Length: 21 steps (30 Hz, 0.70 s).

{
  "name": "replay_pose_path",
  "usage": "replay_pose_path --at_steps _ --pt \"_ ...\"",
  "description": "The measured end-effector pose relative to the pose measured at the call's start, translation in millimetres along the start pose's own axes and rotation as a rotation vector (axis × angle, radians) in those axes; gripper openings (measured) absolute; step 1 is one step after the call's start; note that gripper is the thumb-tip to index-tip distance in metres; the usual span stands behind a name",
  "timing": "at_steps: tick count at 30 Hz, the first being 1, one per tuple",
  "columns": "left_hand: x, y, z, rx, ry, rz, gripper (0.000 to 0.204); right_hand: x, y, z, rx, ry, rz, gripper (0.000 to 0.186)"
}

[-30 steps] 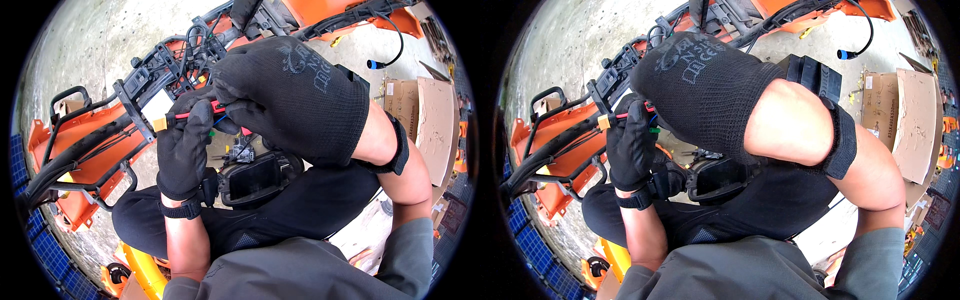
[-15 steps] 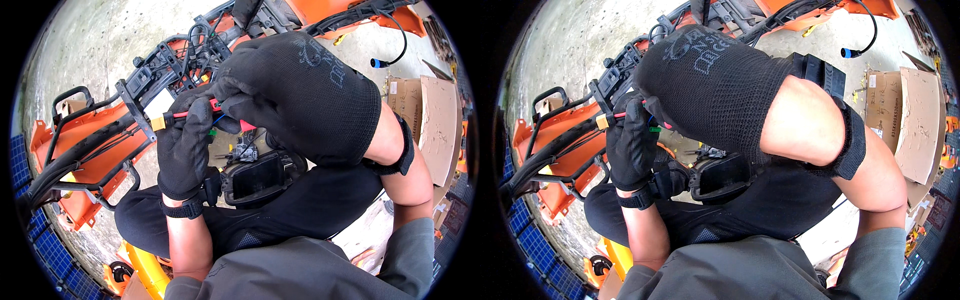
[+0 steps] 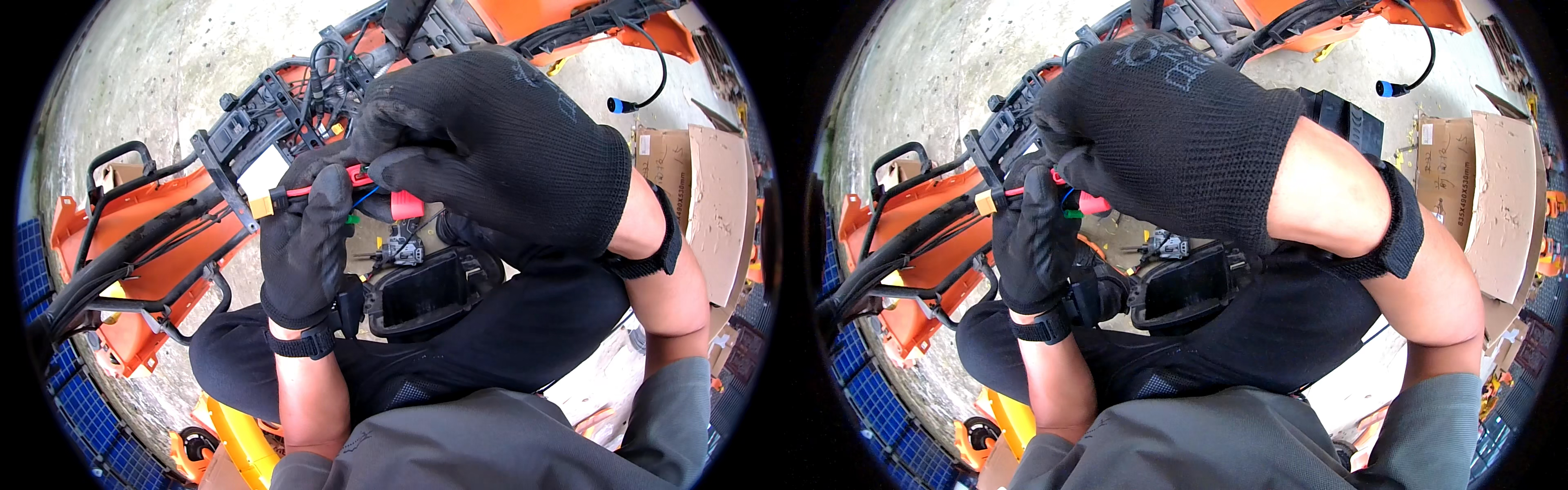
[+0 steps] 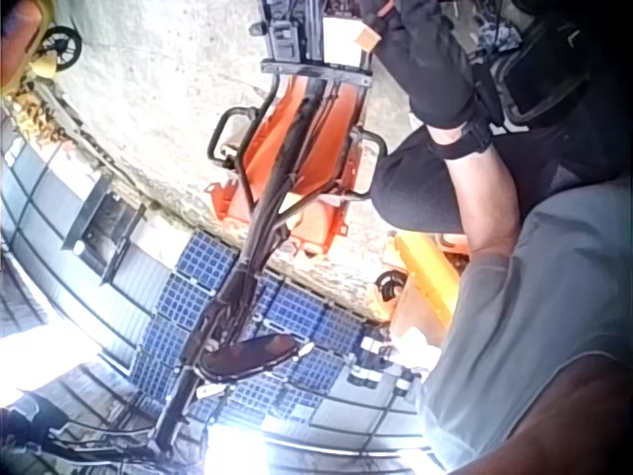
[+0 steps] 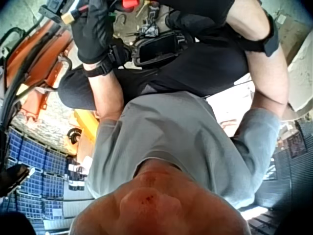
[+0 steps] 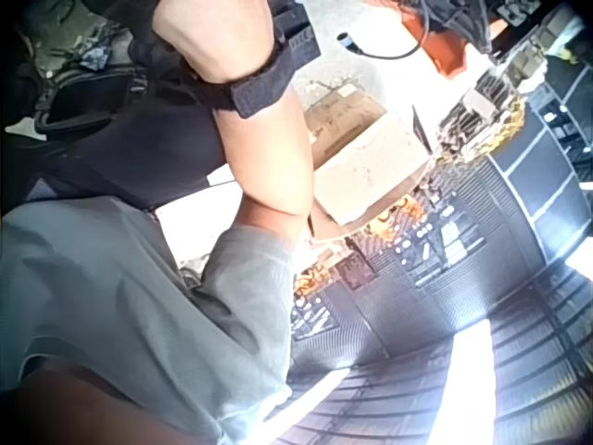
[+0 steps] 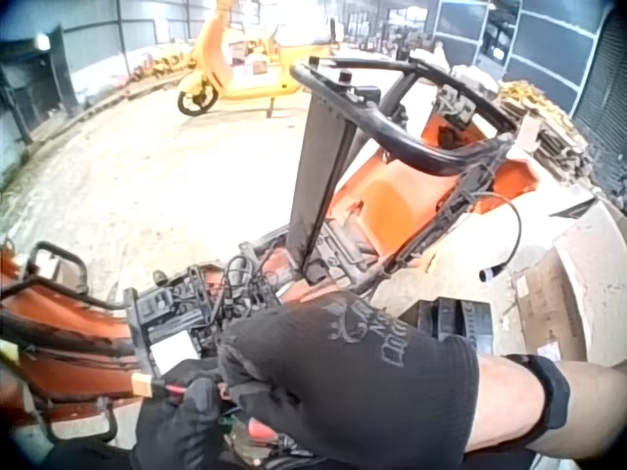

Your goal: The person manipulates wiring on an orange scooter frame, connecting electrical connectors and managing a small green circuit board by hand.

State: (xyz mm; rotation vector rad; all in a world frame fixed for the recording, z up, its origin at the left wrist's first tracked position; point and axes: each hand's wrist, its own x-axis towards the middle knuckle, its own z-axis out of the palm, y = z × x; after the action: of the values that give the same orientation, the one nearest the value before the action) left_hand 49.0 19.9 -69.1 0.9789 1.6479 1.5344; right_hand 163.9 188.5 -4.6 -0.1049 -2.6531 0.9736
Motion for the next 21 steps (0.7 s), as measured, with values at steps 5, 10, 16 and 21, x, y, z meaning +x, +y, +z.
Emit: replay_pose_path --at_steps 5,10,16,21 --pt "0.0 -1.0 -0.9 0.028 -0.008 0.015 0.035 -0.6 1.7 -0.2 -0.016 0.000 -0.040 0.018" --pt "0.4 -0.9 -0.3 0.059 -0.014 0.028 0.038 -1.4 2.8 1.0 -0.021 0.036 -0.065 0.020" --pt "-4.8 -1.9 -5.1 0.207 0.001 0.031 0.040 0.2 0.9 1.1 -0.036 0.018 -0.060 0.021" --pt "-8.6 -2.2 -9.5 0.321 0.001 0.061 0.043 -0.2 1.4 3.5 -0.054 0.033 -0.062 0.017"
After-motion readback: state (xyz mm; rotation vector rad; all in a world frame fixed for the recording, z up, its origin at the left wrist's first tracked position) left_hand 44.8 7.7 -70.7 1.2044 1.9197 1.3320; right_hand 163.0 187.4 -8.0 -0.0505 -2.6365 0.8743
